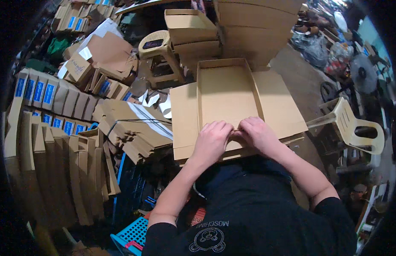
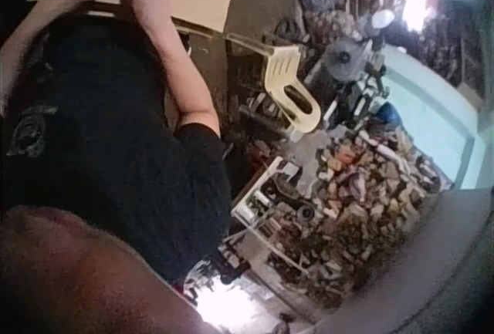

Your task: Fold and stack cardboard shoeboxes in a manufacturing environment.

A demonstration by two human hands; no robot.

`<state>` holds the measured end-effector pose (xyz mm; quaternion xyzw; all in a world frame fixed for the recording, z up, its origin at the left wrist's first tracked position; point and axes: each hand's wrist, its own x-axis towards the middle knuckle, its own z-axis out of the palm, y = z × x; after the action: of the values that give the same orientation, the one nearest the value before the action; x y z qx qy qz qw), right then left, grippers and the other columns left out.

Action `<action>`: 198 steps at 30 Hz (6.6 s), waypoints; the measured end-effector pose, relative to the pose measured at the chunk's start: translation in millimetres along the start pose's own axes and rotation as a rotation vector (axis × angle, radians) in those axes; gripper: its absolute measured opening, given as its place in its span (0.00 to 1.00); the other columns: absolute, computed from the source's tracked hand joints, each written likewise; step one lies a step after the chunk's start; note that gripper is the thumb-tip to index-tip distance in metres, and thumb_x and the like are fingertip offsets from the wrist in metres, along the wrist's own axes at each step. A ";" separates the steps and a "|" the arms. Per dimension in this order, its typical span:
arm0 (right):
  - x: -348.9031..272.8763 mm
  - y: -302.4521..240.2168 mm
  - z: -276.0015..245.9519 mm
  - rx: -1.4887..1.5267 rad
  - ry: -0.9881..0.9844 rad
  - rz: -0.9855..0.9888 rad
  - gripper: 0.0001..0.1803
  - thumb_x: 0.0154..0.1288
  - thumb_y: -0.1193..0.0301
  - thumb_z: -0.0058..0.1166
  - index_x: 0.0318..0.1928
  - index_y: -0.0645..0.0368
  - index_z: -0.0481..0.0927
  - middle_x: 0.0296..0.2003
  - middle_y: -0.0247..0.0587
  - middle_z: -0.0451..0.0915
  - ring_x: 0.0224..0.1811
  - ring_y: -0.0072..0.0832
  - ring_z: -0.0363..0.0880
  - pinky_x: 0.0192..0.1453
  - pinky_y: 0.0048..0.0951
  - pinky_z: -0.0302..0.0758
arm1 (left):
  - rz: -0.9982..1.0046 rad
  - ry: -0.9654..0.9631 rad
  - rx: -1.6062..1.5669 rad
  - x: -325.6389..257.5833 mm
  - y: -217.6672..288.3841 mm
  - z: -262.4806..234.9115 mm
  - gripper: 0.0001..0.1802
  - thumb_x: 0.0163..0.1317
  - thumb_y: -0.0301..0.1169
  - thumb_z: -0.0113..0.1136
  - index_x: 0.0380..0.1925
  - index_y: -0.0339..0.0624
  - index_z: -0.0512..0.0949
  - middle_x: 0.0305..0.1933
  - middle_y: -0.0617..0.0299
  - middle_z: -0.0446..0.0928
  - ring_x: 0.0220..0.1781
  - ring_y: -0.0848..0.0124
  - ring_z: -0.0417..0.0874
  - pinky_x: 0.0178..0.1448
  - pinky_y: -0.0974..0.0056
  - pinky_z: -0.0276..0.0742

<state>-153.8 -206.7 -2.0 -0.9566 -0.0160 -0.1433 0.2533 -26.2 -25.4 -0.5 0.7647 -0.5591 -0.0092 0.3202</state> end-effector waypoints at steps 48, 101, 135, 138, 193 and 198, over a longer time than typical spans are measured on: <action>-21.0 27.6 -31.3 -0.230 -0.082 0.000 0.12 0.78 0.59 0.60 0.39 0.54 0.81 0.35 0.38 0.83 0.51 0.39 0.81 0.81 0.57 0.62 | 0.002 -0.096 0.192 -5.2 -34.1 -17.0 0.24 0.73 0.54 0.63 0.29 0.45 0.82 0.31 0.58 0.84 0.40 0.58 0.88 0.79 0.41 0.65; 2.8 -2.4 -11.6 -0.145 -0.171 -0.026 0.09 0.70 0.71 0.58 0.48 0.59 0.79 0.42 0.47 0.85 0.48 0.47 0.85 0.57 0.45 0.80 | 0.057 -0.011 0.117 -2.5 -19.1 -12.9 0.13 0.73 0.41 0.67 0.35 0.43 0.84 0.35 0.56 0.83 0.41 0.57 0.87 0.67 0.46 0.76; -0.8 25.2 -30.2 -0.258 -0.121 -0.141 0.16 0.70 0.54 0.68 0.33 0.53 0.84 0.38 0.36 0.82 0.53 0.37 0.79 0.78 0.52 0.67 | 0.065 -0.051 0.037 -4.5 -34.1 -41.9 0.25 0.60 0.54 0.78 0.37 0.44 0.84 0.42 0.58 0.81 0.51 0.58 0.85 0.80 0.40 0.65; -3.3 25.0 -42.3 -0.264 -0.126 -0.128 0.18 0.67 0.51 0.70 0.37 0.53 0.86 0.42 0.36 0.83 0.58 0.39 0.78 0.79 0.51 0.66 | 0.035 -0.061 0.015 -5.0 -39.9 -53.4 0.25 0.58 0.54 0.80 0.39 0.45 0.85 0.45 0.58 0.82 0.56 0.58 0.85 0.83 0.38 0.61; -26.5 21.0 -61.6 0.278 0.208 0.404 0.17 0.74 0.67 0.64 0.54 0.69 0.85 0.55 0.52 0.87 0.55 0.47 0.86 0.61 0.41 0.80 | -0.381 0.067 -0.267 -14.2 -56.7 -67.1 0.27 0.73 0.43 0.70 0.63 0.37 0.82 0.75 0.47 0.78 0.78 0.48 0.76 0.79 0.50 0.71; -19.4 10.7 -70.2 0.401 0.473 0.309 0.17 0.76 0.71 0.61 0.59 0.69 0.85 0.57 0.49 0.87 0.57 0.36 0.86 0.60 0.36 0.81 | -0.354 -0.020 -1.127 -13.0 -61.0 -71.5 0.46 0.69 0.27 0.76 0.78 0.41 0.55 0.64 0.51 0.80 0.66 0.67 0.81 0.68 0.61 0.78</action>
<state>-190.0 -249.6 45.7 -0.8193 0.1602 -0.3151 0.4515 47.3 30.4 21.4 0.5580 -0.3349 -0.3655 0.6655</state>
